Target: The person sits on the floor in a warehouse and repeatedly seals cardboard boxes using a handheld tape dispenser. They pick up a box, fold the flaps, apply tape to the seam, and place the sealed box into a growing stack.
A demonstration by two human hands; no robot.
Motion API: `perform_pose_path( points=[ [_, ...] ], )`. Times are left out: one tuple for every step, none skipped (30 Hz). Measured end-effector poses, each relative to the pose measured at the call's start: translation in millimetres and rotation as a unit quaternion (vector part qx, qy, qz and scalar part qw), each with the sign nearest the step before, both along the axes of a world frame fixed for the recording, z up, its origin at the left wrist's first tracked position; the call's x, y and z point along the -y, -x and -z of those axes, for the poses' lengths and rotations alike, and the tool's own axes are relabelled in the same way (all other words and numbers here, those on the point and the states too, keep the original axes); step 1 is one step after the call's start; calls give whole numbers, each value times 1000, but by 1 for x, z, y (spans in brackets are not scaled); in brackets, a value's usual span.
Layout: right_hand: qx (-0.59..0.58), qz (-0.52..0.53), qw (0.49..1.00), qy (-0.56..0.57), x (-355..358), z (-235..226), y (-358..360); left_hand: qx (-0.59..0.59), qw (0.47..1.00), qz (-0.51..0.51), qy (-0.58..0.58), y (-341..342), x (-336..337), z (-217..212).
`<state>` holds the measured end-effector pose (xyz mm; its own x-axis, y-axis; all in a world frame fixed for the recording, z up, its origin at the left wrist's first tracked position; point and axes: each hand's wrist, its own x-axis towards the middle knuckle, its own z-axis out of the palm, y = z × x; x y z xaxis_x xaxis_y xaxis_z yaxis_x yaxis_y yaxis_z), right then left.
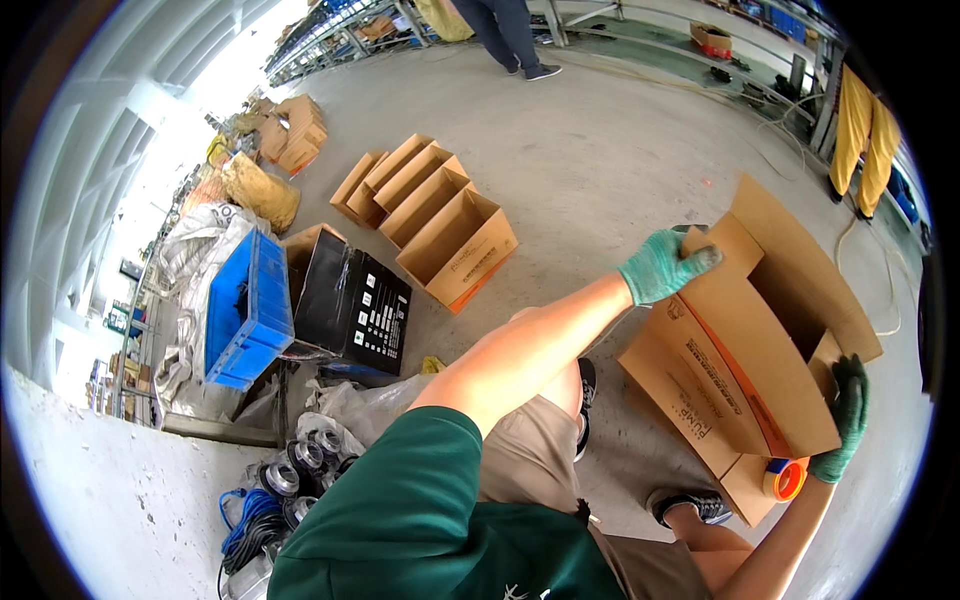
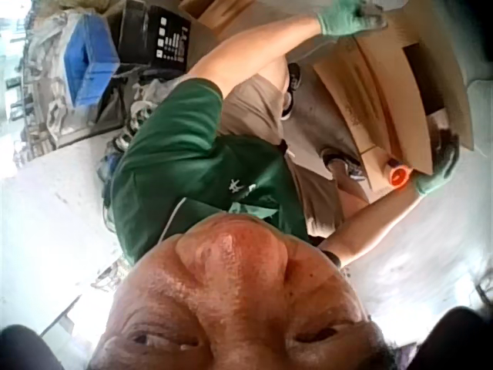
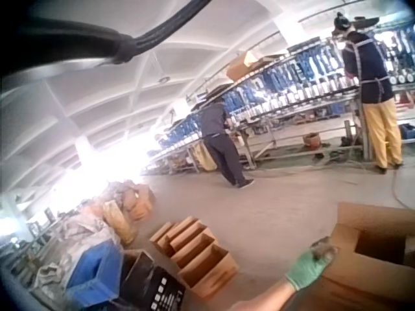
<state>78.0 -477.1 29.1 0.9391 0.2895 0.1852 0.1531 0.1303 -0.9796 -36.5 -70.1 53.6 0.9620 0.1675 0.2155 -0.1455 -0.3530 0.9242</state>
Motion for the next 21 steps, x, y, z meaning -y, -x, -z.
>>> perform_pose_path(
  points=[
    [-32,35,997,-59,-1,-2,-6,-14,998,-60,-32,-4,2,1],
    [2,92,996,-7,-5,-5,-13,-30,995,-74,-64,-7,0,4],
    [37,153,987,44,-11,-15,-16,-10,992,-88,-93,-10,0,6],
    [72,130,988,41,-16,-22,-17,10,987,-104,-122,-13,0,9],
    [211,106,957,167,-10,-16,-27,28,981,-120,-152,-14,-1,11],
    [349,99,884,296,17,-16,-41,23,986,-69,-152,-31,3,13],
    [330,81,894,292,6,-13,-41,10,986,-80,-149,-28,0,18],
    [310,65,904,288,-5,-11,-39,-3,985,-91,-146,-24,-2,23],
    [294,73,905,298,-1,-21,-33,0,988,-79,-133,-35,4,24],
    [122,73,962,234,-10,-30,-20,-48,992,-48,-109,-32,3,15],
    [-56,73,983,162,-14,-36,-12,-21,991,-40,-127,-32,4,14],
    [72,78,976,188,-15,-4,-15,-1,988,-44,-150,-24,3,16],
    [101,57,968,224,-5,7,-20,25,985,-36,-167,-24,7,17],
    [131,42,956,258,11,17,-26,36,970,-63,-232,-26,18,13],
    [137,46,955,260,15,10,-11,54,970,-55,-230,-30,20,20],
    [118,45,963,239,10,5,-5,73,970,-45,-228,-38,15,27],
    [95,51,967,230,3,-5,4,90,973,-26,-212,-45,17,44],
    [45,31,969,243,-10,-20,14,25,993,-3,-113,-36,14,33],
    [93,30,953,288,-24,-22,20,-43,999,-3,-11,-20,10,25],
    [112,33,938,327,-34,-34,27,-73,994,-28,-73,-18,9,20],
    [133,25,932,337,-36,-35,24,-29,997,-55,-48,-21,5,35]
  ],
)
